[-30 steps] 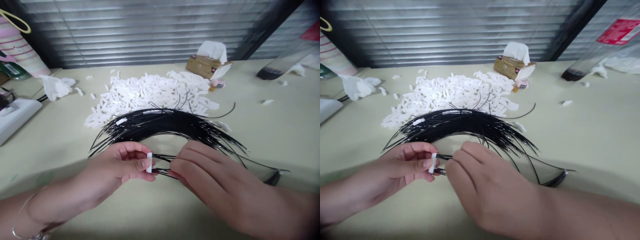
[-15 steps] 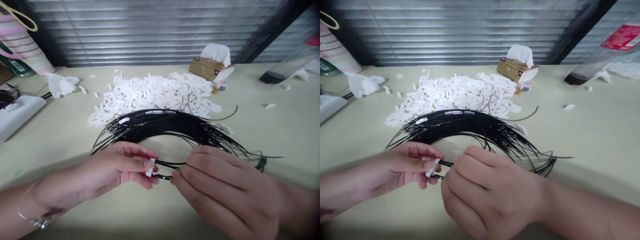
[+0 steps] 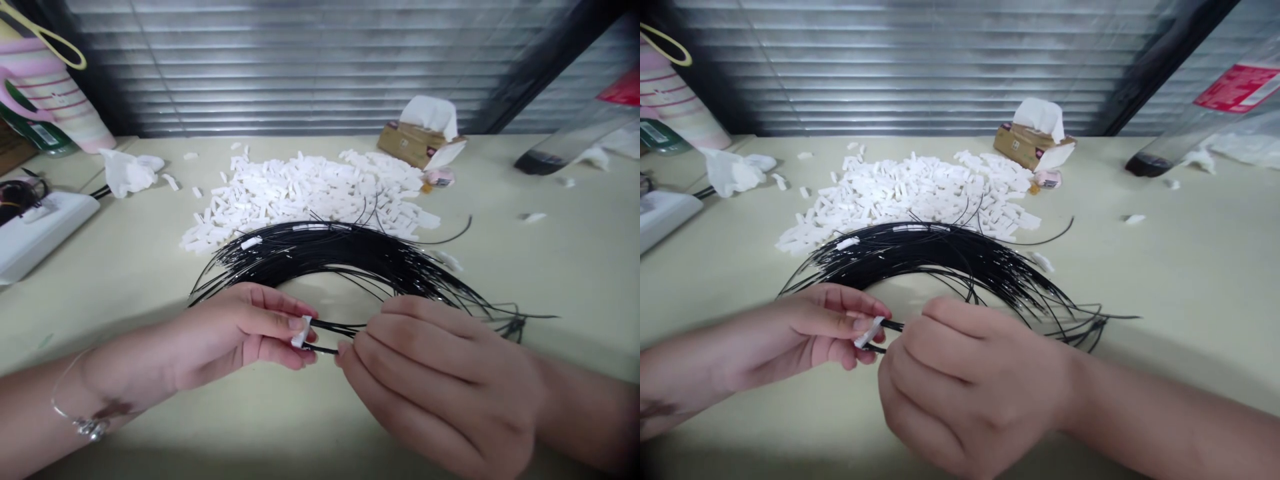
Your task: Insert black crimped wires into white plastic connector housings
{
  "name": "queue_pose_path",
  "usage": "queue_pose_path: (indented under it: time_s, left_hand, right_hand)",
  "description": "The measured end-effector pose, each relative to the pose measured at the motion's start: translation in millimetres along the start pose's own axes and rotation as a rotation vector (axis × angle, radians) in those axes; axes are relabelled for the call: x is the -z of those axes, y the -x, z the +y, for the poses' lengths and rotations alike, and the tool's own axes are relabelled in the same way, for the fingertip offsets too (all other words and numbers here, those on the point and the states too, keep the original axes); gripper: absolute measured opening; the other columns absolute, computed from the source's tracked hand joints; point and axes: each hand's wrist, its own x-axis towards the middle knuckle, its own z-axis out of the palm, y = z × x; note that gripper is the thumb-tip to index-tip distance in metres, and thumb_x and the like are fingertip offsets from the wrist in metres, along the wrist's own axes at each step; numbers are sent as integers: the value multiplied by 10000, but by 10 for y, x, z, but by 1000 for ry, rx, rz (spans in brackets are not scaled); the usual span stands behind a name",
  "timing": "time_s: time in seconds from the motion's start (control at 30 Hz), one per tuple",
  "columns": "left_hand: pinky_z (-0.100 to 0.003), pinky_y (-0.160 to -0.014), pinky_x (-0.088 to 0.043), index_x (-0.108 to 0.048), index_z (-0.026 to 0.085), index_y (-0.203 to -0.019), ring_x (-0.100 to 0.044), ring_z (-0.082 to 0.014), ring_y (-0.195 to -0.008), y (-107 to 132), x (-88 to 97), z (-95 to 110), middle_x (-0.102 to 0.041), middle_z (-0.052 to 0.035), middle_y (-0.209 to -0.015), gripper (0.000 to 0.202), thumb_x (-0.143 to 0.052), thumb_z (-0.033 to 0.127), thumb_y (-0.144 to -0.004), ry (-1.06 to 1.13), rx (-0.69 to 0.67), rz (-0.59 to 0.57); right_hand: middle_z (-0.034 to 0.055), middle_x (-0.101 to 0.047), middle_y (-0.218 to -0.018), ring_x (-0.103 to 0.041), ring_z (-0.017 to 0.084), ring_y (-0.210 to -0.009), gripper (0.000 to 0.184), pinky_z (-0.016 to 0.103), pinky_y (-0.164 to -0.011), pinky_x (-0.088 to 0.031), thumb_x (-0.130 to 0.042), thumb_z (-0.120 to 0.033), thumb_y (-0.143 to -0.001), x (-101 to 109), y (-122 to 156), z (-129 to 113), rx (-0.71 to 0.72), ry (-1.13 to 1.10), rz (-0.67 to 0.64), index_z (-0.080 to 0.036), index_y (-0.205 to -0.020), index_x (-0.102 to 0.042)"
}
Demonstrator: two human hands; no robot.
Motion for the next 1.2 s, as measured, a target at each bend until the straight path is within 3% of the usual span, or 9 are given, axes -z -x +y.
queue_pose_path:
  time_s: [0.33,0.67,0.8,0.97,1.07,1.2]
  left_hand:
    - [-184,-686,-528,-713,69,-819,-648,-118,-698,6,-4,-4,-676,-43,-768,122,-658,23,-719,-30,-10,19]
    - [-183,-769,-501,-722,95,-753,-612,-89,-731,-71,115,-16,-672,-14,-758,112,-654,27,-695,-2,-5,-196]
    - [-205,-803,-490,-728,106,-779,-615,-105,-762,-7,88,10,-683,-21,-783,142,-651,35,-683,-30,-3,-155]
    - [-238,-811,-486,-722,120,-785,-620,-118,-747,56,65,32,-677,-13,-803,141,-668,56,-671,-42,17,-79]
    - [-232,-755,-500,-714,127,-724,-624,-116,-693,63,42,41,-657,2,-729,105,-673,49,-667,-30,39,-87]
    - [-206,-774,-494,-723,108,-748,-622,-120,-757,107,-27,68,-673,-28,-809,174,-591,6,-700,-55,22,12]
  right_hand:
    - [52,-625,-740,-498,181,-729,156,355,-620,-442,-536,-153,-802,16,-29,24,14,27,-17,-156,-789,-692]
    - [18,-623,-726,-510,159,-751,248,329,-636,-443,-483,-128,-828,46,-194,91,120,94,-24,-204,-750,-706]
    - [-6,-619,-694,-527,136,-719,245,298,-602,-449,-509,-152,-809,65,-296,122,257,49,-40,-239,-689,-704]
    - [-6,-639,-738,-537,130,-728,234,294,-575,-439,-504,-189,-819,20,-234,185,409,16,-65,-249,-712,-703]
    - [6,-650,-775,-544,140,-780,223,305,-580,-436,-503,-174,-812,10,-190,221,417,-6,-66,-238,-756,-709]
    - [-10,-664,-783,-546,135,-783,258,286,-595,-448,-491,-141,-806,31,-194,229,392,12,-82,-261,-765,-716]
